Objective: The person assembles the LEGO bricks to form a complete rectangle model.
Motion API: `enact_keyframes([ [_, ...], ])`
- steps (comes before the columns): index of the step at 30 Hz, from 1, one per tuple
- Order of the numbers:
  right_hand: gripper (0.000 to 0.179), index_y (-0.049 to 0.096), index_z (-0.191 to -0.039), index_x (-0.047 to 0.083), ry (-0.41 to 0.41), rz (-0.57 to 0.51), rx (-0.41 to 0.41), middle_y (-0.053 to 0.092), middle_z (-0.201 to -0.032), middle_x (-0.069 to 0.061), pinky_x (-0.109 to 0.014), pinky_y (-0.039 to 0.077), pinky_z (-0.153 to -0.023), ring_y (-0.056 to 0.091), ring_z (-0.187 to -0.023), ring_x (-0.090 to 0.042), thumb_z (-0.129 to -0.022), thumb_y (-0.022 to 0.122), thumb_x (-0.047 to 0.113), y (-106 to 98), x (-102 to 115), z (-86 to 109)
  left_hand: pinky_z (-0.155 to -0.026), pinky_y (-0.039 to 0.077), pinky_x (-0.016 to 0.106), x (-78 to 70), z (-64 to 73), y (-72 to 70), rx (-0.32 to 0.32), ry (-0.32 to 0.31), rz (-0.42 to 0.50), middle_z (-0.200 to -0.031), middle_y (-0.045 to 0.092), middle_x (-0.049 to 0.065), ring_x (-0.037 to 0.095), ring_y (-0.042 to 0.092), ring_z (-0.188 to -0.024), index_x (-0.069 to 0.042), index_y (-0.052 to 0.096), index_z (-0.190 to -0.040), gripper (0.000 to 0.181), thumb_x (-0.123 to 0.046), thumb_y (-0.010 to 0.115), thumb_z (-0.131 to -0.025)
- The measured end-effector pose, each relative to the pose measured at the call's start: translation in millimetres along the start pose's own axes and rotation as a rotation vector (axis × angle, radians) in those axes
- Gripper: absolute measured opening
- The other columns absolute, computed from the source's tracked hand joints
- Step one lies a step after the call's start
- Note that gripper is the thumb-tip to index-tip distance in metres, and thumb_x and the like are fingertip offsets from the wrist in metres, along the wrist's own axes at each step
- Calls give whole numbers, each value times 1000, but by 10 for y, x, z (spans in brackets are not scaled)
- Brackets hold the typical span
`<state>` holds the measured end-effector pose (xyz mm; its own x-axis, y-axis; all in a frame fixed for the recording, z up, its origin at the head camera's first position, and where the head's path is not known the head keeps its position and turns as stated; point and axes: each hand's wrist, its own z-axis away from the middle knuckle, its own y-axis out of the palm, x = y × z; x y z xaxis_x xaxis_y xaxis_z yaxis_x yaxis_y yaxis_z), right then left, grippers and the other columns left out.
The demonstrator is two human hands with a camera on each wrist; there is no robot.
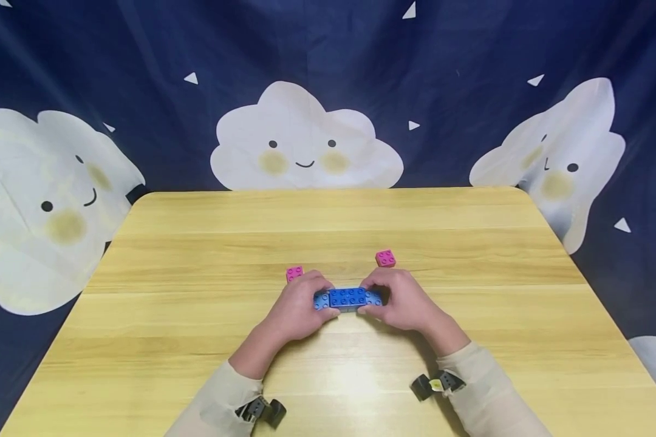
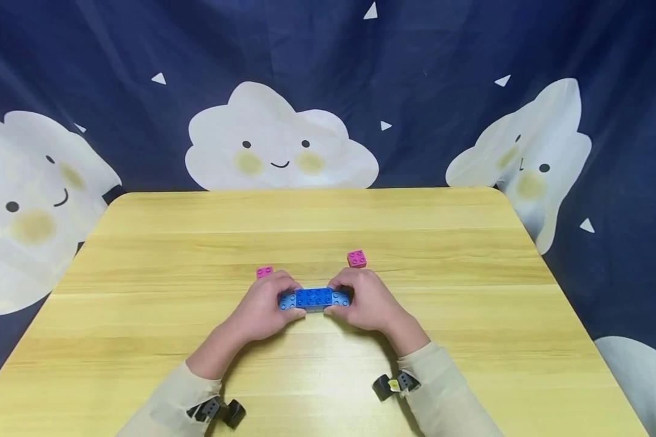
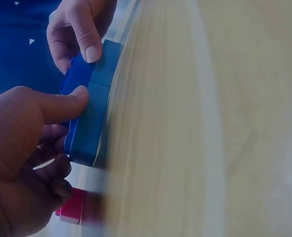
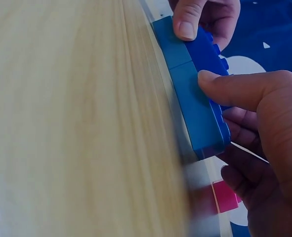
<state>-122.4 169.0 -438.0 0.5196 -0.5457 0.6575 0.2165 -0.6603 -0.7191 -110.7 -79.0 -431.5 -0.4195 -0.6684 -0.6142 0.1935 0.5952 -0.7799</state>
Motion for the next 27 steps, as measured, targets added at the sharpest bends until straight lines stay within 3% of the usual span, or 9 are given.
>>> enact_keyframes([
  [9, 34, 72, -97, 15, 13, -7, 3, 65, -92, 11, -35, 49, -78, 58, -83, -11, -70, 93, 20, 13, -14, -4, -86, 47, 38, 81, 59, -58, -39, -2, -32, -97, 59, -4, 18, 57, -91, -9, 72, -102, 38, -30, 89, -75],
  [19, 35, 73, -96, 15, 11, -16, -1, 65, -91, 12, -35, 49, -79, 58, -83, -11, -69, 94, 20, 17, -47, -20, -79, 46, 35, 117, 90, -87, -6, -85, -5, -87, 57, -5, 16, 53, -81, -8, 73, -99, 37, -30, 91, -74],
  [27, 38, 73, -98, 14, 23, -10, 6, 67, -94, 11, -34, 50, -81, 59, -85, -10, -69, 94, 22, -11, -50, -27, -75, 45, 35, 103, 92, -81, 7, -104, 8, -83, 56, -4, 16, 50, -78, -5, 72, -97, 35, -25, 90, -75],
])
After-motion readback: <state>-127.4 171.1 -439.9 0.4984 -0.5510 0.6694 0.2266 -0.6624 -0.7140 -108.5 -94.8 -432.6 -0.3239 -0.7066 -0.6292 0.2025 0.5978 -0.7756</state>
